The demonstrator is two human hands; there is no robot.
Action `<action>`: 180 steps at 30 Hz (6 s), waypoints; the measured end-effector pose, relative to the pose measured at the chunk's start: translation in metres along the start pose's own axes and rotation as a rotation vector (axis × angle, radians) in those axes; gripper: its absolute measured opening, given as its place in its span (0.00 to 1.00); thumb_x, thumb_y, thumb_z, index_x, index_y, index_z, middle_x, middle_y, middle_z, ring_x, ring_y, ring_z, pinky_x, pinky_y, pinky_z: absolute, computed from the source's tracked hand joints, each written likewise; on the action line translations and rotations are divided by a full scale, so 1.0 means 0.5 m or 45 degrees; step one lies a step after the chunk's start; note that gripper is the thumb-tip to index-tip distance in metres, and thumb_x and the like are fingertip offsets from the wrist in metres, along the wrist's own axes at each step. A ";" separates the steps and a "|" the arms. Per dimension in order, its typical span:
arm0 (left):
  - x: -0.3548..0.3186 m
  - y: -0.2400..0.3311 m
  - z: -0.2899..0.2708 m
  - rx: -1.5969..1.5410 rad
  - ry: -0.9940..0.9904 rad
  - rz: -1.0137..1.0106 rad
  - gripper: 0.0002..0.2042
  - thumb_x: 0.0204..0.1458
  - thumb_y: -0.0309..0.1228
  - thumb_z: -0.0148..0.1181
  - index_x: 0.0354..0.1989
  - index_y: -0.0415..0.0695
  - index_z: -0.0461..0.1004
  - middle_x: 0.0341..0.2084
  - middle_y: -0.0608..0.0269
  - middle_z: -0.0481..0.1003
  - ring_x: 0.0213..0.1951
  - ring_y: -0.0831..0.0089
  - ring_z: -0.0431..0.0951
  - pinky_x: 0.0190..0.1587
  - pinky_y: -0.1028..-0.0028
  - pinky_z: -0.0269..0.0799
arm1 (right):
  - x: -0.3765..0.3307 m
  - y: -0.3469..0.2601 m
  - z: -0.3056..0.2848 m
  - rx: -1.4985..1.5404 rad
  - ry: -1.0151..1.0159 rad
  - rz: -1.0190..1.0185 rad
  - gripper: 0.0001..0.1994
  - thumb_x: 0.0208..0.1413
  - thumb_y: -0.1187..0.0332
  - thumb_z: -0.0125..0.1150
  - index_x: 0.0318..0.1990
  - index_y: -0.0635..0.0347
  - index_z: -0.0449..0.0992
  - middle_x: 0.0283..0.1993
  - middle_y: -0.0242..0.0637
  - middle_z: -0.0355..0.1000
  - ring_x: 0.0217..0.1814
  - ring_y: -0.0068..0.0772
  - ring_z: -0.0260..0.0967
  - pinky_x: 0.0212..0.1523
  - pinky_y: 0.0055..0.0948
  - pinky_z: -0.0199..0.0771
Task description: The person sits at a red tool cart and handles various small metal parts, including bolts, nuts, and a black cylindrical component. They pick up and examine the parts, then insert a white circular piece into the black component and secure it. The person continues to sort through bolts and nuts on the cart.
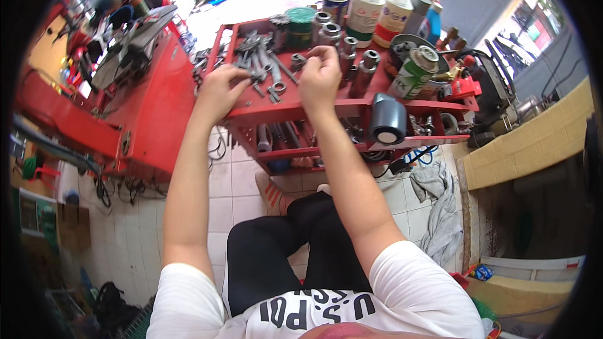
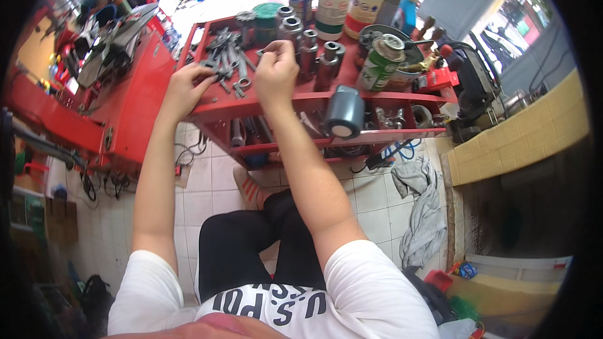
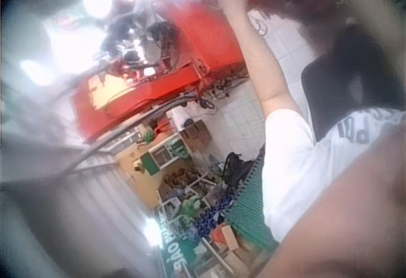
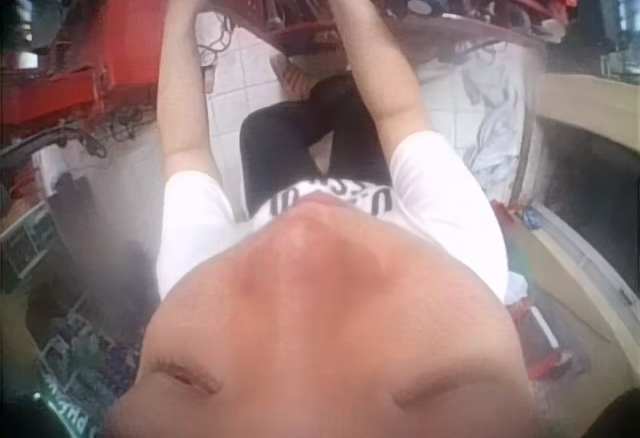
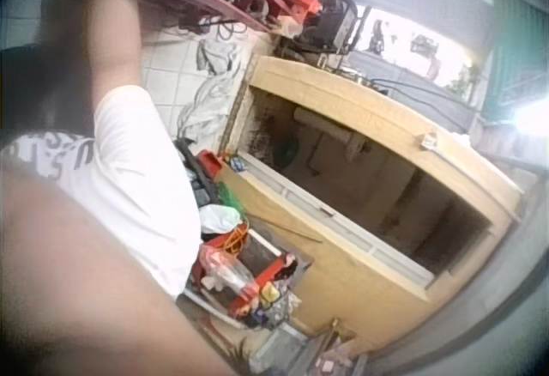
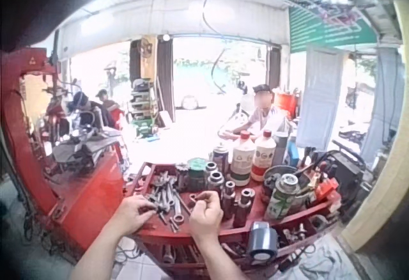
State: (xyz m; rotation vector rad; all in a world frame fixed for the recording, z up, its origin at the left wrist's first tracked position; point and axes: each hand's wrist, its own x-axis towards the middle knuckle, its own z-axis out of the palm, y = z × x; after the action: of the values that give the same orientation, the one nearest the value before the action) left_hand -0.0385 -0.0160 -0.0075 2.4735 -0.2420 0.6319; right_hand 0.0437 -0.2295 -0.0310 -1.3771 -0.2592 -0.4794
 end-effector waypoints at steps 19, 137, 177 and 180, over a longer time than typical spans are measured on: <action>0.020 0.002 0.002 0.223 -0.393 -0.163 0.12 0.46 0.30 0.74 0.38 0.38 0.84 0.33 0.51 0.82 0.39 0.58 0.83 0.47 0.65 0.78 | 0.018 0.016 0.008 0.036 -0.195 0.319 0.09 0.62 0.71 0.50 0.39 0.66 0.75 0.28 0.36 0.74 0.28 0.24 0.70 0.30 0.31 0.72; 0.151 -0.063 0.025 -0.316 -0.735 0.448 0.10 0.30 0.20 0.70 0.24 0.44 0.80 0.21 0.65 0.76 0.27 0.63 0.72 0.32 0.65 0.68 | -0.021 -0.003 -0.065 0.269 0.084 -0.274 0.09 0.71 0.70 0.46 0.55 0.54 0.58 0.29 0.34 0.60 0.23 0.26 0.56 0.35 0.39 0.71; 0.170 -0.134 0.030 -0.054 0.013 -0.220 0.13 0.54 0.40 0.60 0.31 0.43 0.82 0.22 0.54 0.81 0.30 0.56 0.83 0.36 0.60 0.77 | 0.022 -0.074 0.025 -0.869 -1.177 0.569 0.13 0.55 0.70 0.75 0.42 0.64 0.77 0.31 0.32 0.79 0.30 0.18 0.71 0.33 0.27 0.74; 0.177 -0.128 0.029 -0.056 -0.016 -0.255 0.13 0.54 0.41 0.61 0.31 0.43 0.82 0.23 0.55 0.81 0.29 0.56 0.83 0.36 0.60 0.77 | 0.020 -0.052 0.013 -0.819 -1.160 0.440 0.14 0.54 0.68 0.76 0.42 0.64 0.77 0.32 0.33 0.80 0.31 0.20 0.72 0.35 0.28 0.75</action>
State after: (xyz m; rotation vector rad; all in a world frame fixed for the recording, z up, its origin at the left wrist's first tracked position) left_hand 0.0636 0.0252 -0.0058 2.4207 -0.0115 0.5205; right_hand 0.0407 -0.2277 -0.0025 -2.1675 -0.6224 0.4337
